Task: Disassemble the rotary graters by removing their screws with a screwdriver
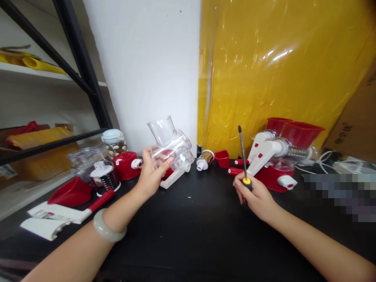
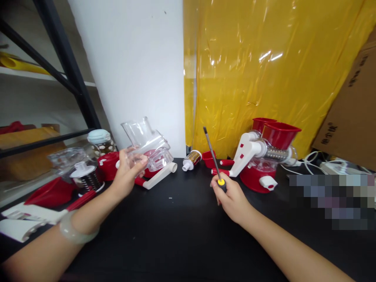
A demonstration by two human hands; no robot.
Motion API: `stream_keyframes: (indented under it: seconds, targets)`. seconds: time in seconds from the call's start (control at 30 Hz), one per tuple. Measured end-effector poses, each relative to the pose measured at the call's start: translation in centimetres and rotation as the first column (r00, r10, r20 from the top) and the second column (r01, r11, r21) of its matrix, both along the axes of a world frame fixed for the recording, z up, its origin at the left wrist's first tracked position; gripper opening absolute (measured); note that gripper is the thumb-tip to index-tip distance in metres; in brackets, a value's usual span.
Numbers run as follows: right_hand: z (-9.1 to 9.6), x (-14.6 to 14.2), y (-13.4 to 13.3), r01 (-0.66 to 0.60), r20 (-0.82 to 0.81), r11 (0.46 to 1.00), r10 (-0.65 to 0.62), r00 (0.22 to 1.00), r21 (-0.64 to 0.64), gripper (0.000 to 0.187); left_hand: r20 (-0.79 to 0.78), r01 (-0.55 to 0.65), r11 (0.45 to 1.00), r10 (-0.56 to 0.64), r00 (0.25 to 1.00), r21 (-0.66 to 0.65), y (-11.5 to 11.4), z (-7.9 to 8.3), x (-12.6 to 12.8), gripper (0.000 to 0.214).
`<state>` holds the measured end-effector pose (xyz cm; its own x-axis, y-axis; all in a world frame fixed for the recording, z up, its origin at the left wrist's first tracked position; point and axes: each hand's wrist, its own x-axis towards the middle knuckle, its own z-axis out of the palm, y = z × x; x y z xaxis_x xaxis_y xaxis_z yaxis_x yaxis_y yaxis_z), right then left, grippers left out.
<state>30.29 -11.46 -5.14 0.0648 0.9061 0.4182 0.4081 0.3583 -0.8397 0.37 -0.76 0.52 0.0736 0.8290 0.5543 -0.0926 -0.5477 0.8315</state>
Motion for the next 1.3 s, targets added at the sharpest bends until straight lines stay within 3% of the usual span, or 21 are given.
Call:
stream_keyframes:
  seconds: [0.17,0.47,0.57,0.67,0.7,0.77,0.83,0.93,0.97,1.1,1.23,1.3]
  targets:
    - [0.2,-0.2,0.3,-0.007,-0.157,0.998,0.018,0.987,0.07,0.038,-0.09,0.071,0.995,-0.077,0.993,-0.069,-0.5,0.2,0.7,0.057]
    - [0.8,-0.2,0.6,-0.053,-0.21,0.994,0.072,0.975,0.097,0.052,-0.071,0.075,0.996,-0.079,0.994,-0.057,-0.3,0.1,0.5,0.057]
    - [1.5,-1.2,1.2,0.021,-0.271,0.995,0.007,0.963,0.101,0.064,-0.08,0.091,0.995,-0.094,0.992,-0.039,-0.5,-0.3,0.9,0.055]
    - [2.0,-3.8,1.7,0.137,-0.42,0.988,-0.097,0.902,0.067,0.073,-0.09,0.08,0.997,-0.079,0.993,0.011,-1.2,-1.0,1.9,0.056]
    - [2.2,-4.9,1.9,0.124,-0.455,0.992,-0.094,0.886,0.035,0.073,-0.098,0.088,0.996,-0.085,0.992,0.026,-1.4,-1.2,2.2,0.057]
    - [2.5,-6.7,2.1,-0.082,-0.42,0.995,0.052,0.906,-0.055,0.076,-0.135,0.117,0.992,-0.111,0.985,0.04,-1.7,-1.5,2.5,0.06]
    - [3.0,-7.7,2.5,-0.164,-0.413,0.982,0.113,0.904,-0.09,0.075,-0.138,0.101,0.994,-0.095,0.986,0.039,-1.5,-1.6,2.5,0.061]
    - [3.8,-8.0,3.1,0.062,-0.509,0.996,-0.085,0.856,-0.063,0.071,-0.071,-0.015,1.0,0.017,0.997,0.027,-1.0,-1.3,2.1,0.059]
    - [4.0,-8.0,3.2,0.085,-0.523,0.994,-0.106,0.846,-0.064,0.071,-0.062,-0.021,0.999,0.023,0.998,0.028,-0.9,-1.1,2.0,0.06]
    - [4.1,-8.2,3.5,-0.12,-0.439,0.985,0.054,0.897,-0.123,0.073,-0.105,0.055,0.997,-0.048,0.993,0.062,-0.9,-0.8,2.0,0.061]
    - [3.9,-8.1,3.9,0.102,-0.522,0.985,-0.159,0.838,-0.136,0.069,-0.058,-0.018,1.0,0.02,0.998,0.023,-1.0,-0.7,2.0,0.06]
    - [3.7,-8.1,4.1,0.043,-0.49,0.989,-0.108,0.865,-0.142,0.07,-0.09,-0.002,0.998,0.008,0.996,0.062,-1.0,-0.7,2.1,0.063]
